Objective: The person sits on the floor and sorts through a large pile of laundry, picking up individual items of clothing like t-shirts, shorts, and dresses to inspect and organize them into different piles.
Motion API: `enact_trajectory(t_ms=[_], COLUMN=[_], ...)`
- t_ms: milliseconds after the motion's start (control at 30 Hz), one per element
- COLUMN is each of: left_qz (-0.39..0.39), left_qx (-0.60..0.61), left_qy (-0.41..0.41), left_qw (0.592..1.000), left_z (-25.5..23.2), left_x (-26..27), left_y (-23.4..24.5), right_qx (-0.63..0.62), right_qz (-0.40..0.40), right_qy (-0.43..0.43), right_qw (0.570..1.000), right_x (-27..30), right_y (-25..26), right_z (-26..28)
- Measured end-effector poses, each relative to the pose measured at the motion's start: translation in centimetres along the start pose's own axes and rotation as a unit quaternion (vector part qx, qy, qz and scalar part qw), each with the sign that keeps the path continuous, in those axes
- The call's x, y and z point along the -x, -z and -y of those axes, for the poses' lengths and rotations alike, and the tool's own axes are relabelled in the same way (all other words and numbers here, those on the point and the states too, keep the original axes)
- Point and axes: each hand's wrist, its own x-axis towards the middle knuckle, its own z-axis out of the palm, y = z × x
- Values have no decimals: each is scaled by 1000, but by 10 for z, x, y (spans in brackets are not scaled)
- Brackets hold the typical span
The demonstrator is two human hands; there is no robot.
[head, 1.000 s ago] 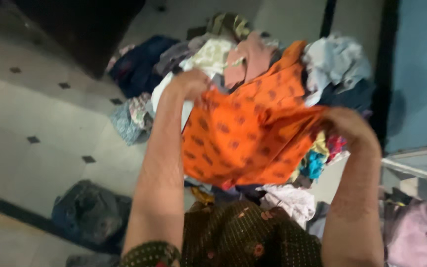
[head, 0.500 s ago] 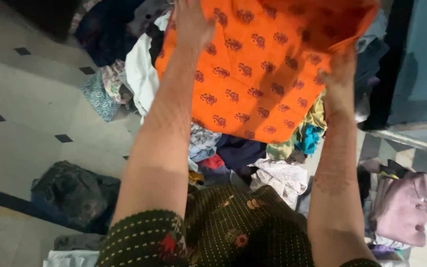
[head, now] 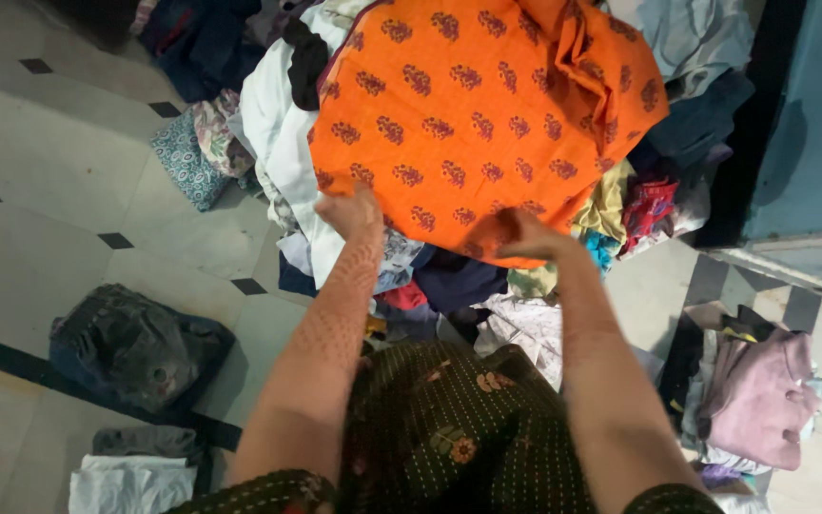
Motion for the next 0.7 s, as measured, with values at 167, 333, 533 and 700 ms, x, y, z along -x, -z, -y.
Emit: enact_trajectory(t_ms=[167,333,533,700], left_qz=[39,164,312,281], left_qx=[234,452,555,591], left_qy=[359,297,314,327], left_qw=[903,825,705,682], left_z=[7,-8,-83,-79], left_x=[6,-2,16,7], left_y=[-33,-33,21,80], right_qx=[153,218,175,119], right_qz=[-74,-277,-372,-212], right_qy=[-240,-214,-159,-13], right_qw=[956,911,898,970], right_x=[7,12,5,20], right_y=[-53,-95,-79,1], right_z=[90,92,55,68])
